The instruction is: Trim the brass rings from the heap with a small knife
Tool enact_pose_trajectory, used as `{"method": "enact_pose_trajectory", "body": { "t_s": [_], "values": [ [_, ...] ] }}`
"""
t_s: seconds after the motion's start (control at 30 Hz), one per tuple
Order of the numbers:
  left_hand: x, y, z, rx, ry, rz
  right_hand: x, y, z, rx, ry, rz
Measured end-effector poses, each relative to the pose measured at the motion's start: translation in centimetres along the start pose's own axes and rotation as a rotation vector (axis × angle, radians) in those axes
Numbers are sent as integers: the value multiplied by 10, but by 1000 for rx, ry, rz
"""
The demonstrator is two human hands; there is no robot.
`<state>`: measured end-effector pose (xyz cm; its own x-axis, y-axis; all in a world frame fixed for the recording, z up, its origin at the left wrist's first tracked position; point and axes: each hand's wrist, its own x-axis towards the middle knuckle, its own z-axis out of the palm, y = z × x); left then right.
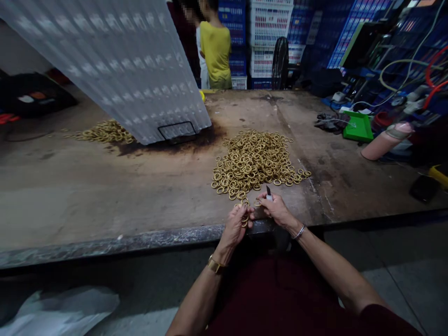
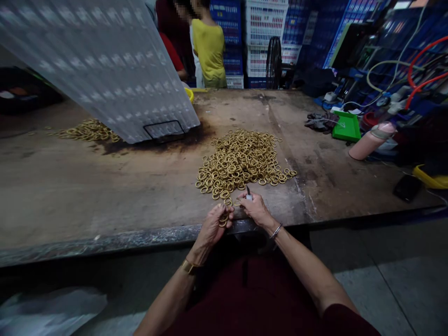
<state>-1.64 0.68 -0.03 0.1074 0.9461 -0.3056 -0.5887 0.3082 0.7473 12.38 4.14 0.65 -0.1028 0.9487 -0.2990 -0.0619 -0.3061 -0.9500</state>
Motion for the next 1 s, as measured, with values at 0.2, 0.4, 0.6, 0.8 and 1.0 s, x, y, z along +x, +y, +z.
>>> {"method": "enact_pose_trajectory", "body": {
  "t_s": [0.2, 0.4, 0.6, 0.8, 1.0],
  "values": [
    [2, 4, -1, -9, -21, -10, -3, 0, 0, 56, -15, 28],
    [3, 0, -1, 30, -76, -7, -3, 2, -2, 78, -8, 44],
    [3, -10, -1, 225, -95, 19, -5, 0, -1, 119, -9, 112],
    [3, -14, 4, 269, -46, 7, -8, 4, 3, 69, -25, 93],
    [2, -12, 4, 236, -74, -40, -7, 9, 2, -106, 35, -5]
  ]
}}
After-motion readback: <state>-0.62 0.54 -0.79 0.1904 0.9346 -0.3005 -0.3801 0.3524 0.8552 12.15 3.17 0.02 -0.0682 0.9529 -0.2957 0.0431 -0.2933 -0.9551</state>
